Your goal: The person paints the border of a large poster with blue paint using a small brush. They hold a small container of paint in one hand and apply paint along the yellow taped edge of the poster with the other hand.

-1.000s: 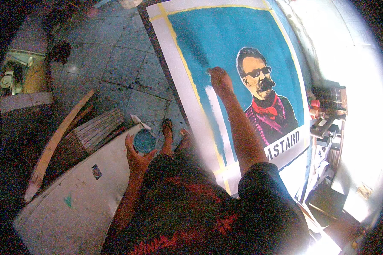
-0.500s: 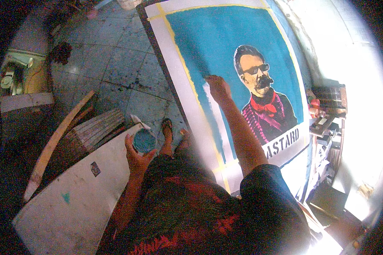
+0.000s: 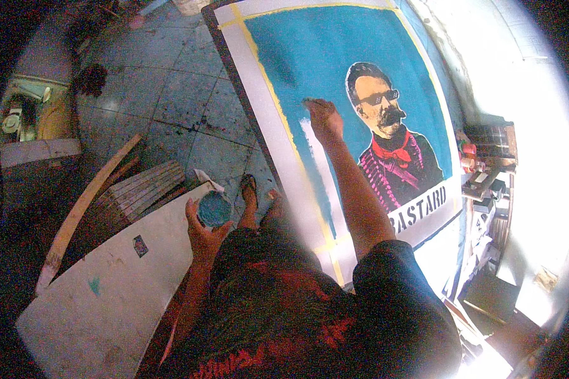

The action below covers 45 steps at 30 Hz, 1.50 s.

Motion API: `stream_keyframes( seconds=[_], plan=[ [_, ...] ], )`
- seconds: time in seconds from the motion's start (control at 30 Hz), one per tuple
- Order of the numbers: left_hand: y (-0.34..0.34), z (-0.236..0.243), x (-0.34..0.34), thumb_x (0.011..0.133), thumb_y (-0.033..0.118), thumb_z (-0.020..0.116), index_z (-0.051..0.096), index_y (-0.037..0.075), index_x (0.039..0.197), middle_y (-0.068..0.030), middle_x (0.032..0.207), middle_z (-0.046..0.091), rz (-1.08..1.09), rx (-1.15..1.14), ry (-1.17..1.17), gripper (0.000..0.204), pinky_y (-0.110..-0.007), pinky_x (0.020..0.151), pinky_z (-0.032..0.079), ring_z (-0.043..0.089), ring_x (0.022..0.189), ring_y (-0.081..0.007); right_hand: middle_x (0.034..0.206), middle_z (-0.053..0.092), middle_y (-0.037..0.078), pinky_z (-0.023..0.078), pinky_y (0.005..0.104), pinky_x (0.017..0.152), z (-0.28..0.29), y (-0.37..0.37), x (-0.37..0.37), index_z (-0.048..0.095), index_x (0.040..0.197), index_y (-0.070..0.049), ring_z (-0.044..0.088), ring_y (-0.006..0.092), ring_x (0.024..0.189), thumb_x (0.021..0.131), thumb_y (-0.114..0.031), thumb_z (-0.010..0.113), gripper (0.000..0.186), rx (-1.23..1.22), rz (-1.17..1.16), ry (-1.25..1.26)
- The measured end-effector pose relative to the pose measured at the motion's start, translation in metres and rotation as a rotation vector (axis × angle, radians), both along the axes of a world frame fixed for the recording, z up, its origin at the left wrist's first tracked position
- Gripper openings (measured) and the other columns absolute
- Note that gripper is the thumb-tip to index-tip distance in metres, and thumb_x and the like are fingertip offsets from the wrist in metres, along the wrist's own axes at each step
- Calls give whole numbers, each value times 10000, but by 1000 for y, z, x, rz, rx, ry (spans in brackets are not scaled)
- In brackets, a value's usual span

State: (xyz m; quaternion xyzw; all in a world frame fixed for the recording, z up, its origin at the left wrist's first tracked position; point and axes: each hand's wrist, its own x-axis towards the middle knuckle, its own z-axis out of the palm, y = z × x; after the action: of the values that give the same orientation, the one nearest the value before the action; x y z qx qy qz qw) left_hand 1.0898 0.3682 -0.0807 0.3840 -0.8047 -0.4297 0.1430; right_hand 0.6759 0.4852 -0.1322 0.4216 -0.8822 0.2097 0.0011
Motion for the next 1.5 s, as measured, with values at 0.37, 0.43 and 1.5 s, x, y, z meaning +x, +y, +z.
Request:
stream_keyframes(
  seconds=[0.37,0.43,1.5],
  plan=[
    [5,2,7,673,429,877,191,-25,1473,-276,1391,430,5,29,46,1148,-456,1057,391,463,1281,-417,1128,684,82,524,434,888,-12,-2,17,682,1122,-171,637,320,1008,934,-185,517,251,67,48,-23],
    [6,3,9,674,423,878,196,-28,1470,-276,1384,437,0,18,34,1141,-456,1055,393,467,1276,-418,1122,683,96,524,436,889,-2,7,24,686,1109,-160,639,325,1017,933,-193,527,239,-73,-12,-18],
    [19,-5,22,622,284,929,173,32,1494,-244,1430,417,-29,17,30,1181,-437,1062,425,457,1304,-378,1021,674,153,536,468,835,17,28,45,691,1049,-123,645,337,960,935,-206,521,221,-104,-36,-108]
  ],
)
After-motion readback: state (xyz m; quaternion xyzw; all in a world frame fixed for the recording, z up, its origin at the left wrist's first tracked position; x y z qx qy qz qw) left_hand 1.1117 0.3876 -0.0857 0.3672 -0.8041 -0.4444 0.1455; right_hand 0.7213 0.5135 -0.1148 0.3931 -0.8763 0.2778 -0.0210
